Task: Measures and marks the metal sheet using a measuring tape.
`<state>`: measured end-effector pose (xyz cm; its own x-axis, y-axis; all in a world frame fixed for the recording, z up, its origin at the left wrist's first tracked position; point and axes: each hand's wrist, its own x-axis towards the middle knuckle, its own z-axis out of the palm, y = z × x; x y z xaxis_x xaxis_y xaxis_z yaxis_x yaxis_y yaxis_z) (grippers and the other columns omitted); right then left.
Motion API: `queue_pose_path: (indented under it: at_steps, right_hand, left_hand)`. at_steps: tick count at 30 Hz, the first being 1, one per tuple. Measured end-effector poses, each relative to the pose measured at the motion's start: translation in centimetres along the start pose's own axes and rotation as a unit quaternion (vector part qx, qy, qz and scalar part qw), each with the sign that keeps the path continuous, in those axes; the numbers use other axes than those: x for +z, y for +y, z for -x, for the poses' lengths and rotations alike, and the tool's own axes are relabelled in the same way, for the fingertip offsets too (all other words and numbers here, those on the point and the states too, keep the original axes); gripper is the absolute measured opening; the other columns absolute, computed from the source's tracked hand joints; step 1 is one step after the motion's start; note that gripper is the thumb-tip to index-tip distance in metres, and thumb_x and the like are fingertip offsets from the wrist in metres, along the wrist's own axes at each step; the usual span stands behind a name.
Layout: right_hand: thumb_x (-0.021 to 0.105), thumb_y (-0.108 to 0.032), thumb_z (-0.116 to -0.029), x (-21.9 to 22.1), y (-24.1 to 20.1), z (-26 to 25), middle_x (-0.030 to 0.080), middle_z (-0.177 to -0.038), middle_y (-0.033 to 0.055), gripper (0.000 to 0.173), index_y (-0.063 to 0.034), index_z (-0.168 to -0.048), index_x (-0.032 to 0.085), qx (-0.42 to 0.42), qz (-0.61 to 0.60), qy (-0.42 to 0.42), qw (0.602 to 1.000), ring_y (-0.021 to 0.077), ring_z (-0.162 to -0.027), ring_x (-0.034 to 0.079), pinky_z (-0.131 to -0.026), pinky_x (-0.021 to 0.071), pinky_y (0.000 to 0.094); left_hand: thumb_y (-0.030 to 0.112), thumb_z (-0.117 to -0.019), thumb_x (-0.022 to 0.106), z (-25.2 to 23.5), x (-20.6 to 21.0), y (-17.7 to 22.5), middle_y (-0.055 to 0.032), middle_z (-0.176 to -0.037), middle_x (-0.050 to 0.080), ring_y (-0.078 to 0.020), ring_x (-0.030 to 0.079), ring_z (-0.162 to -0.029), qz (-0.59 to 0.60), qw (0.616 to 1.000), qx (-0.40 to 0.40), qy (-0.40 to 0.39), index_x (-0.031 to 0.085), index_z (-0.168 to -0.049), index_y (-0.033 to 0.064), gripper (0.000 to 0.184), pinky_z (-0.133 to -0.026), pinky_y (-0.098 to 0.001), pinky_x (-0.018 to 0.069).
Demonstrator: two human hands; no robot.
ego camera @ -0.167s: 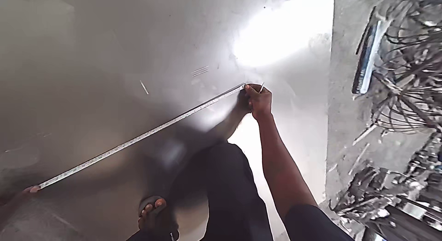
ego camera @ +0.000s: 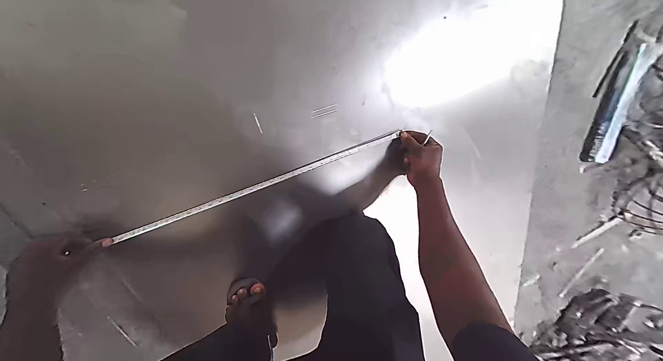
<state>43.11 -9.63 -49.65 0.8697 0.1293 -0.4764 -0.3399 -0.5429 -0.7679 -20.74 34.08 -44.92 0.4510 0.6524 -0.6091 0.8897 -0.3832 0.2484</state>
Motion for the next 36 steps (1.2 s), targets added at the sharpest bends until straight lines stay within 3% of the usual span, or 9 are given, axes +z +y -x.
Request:
queue_pose_path:
  at_steps: [3, 10, 15, 21, 23, 25, 26, 31, 36]
  right_hand:
    - [0.078, -0.024, -0.0932, -0.1, -0.1, 0.1, 0.069, -0.077, -0.0034, 0.017, -0.0118, -0.105, 0.076, -0.004, -0.01, 0.002, 1.0, 0.0034, -0.047, 0.045, -0.042, 0.036, 0.0206]
    - [0.075, -0.025, -0.0957, 0.1, -0.3, 0.4, 0.068, -0.076, -0.0045, 0.016, -0.0125, -0.106, 0.075, -0.001, -0.001, 0.001, 1.0, 0.003, -0.046, 0.043, -0.042, 0.0358, 0.0205]
    - [0.076, -0.026, -0.0947, 0.3, -0.3, 0.5, 0.068, -0.077, -0.0043, 0.017, -0.0136, -0.106, 0.075, -0.002, 0.007, 0.004, 1.0, 0.0035, -0.048, 0.044, -0.043, 0.036, 0.0209]
    - [0.075, -0.024, -0.0953, 0.3, -0.5, 0.8, 0.067, -0.076, -0.0053, 0.015, -0.0128, -0.106, 0.074, -0.013, 0.005, 0.002, 1.0, 0.0028, -0.048, 0.043, -0.043, 0.0351, 0.02]
    - [0.075, -0.024, -0.0957, 0.3, -0.4, 0.8, 0.067, -0.078, -0.0054, 0.015, -0.0131, -0.106, 0.073, -0.014, 0.002, -0.006, 1.0, 0.0025, -0.049, 0.044, -0.043, 0.0356, 0.0196]
    - [0.075, -0.024, -0.0956, 0.2, -0.4, 0.7, 0.069, -0.078, -0.0039, 0.015, -0.013, -0.106, 0.074, -0.009, -0.003, -0.011, 1.0, 0.0037, -0.048, 0.046, -0.042, 0.0364, 0.0199]
    - [0.075, -0.024, -0.0958, 0.2, -0.4, 0.6, 0.069, -0.078, -0.0036, 0.015, -0.013, -0.106, 0.074, -0.01, -0.001, -0.013, 1.0, 0.0035, -0.048, 0.046, -0.042, 0.0371, 0.0197]
    - [0.074, -0.032, -0.0958, 0.1, -0.9, 1.1, 0.066, -0.079, -0.0034, 0.025, -0.0112, -0.109, 0.069, -0.022, 0.067, 0.009, 0.997, 0.0051, -0.054, 0.051, -0.05, 0.0449, 0.0231]
    - [0.033, -0.042, -0.1113, 3.7, -6.5, 6.6, 0.06, -0.086, 0.0051, 0.047, -0.0035, -0.126, 0.056, -0.098, 0.218, -0.026, 0.971, 0.0134, -0.062, 0.051, -0.058, 0.0459, 0.0358]
  left_hand:
    - [0.036, -0.0948, 0.075, -0.7, 0.2, 1.1, -0.0234, -0.118, 0.067, -0.0441, 0.061, -0.115, -0.019, 0.994, -0.109, -0.013, 0.074, -0.104, 0.0017, 0.035, -0.1, -0.0691, 0.0444]
    - [0.045, -0.0957, 0.071, -0.9, 1.2, -1.2, -0.0216, -0.114, 0.068, -0.0438, 0.064, -0.106, -0.069, 0.994, -0.083, 0.023, 0.074, -0.102, 0.0076, 0.038, -0.088, -0.0715, 0.0489]
    - [0.038, -0.0971, 0.072, -0.2, -0.7, 2.9, -0.0259, -0.104, 0.069, -0.0489, 0.065, -0.095, -0.05, 0.993, -0.107, 0.003, 0.072, -0.101, 0.004, 0.034, -0.077, -0.0738, 0.0486]
    - [0.022, -0.1041, 0.062, 0.8, -6.0, 14.5, -0.0358, -0.13, 0.059, -0.0536, 0.052, -0.128, -0.039, 0.963, -0.243, -0.111, 0.067, -0.115, -0.009, 0.033, -0.103, -0.0739, 0.0368]
    - [0.027, -0.1047, 0.06, -0.3, -4.9, 11.6, -0.033, -0.133, 0.058, -0.0513, 0.052, -0.129, -0.084, 0.96, -0.231, -0.136, 0.066, -0.118, -0.0063, 0.036, -0.103, -0.0729, 0.0373]
    - [0.039, -0.1007, 0.066, -1.5, 0.0, 1.2, -0.0318, -0.101, 0.066, -0.0514, 0.065, -0.094, -0.13, 0.991, -0.024, 0.0, 0.07, -0.094, -0.0013, 0.041, -0.071, -0.0738, 0.0499]
    - [0.042, -0.0977, 0.07, -2.6, 1.3, -2.0, -0.03, -0.1, 0.066, -0.0511, 0.064, -0.094, -0.098, 0.995, -0.015, 0.015, 0.07, -0.091, 0.0018, 0.041, -0.072, -0.0762, 0.049]
    - [0.045, -0.0943, 0.073, -4.5, 1.6, -3.6, -0.0254, -0.105, 0.065, -0.049, 0.063, -0.103, -0.083, 0.994, -0.067, -0.033, 0.069, -0.09, 0.0061, 0.039, -0.081, -0.0768, 0.0491]
    - [0.043, -0.094, 0.074, -4.6, 1.6, -3.1, -0.0261, -0.096, 0.066, -0.0499, 0.065, -0.094, -0.087, 0.994, -0.065, -0.028, 0.067, -0.085, 0.0064, 0.038, -0.071, -0.0778, 0.0485]
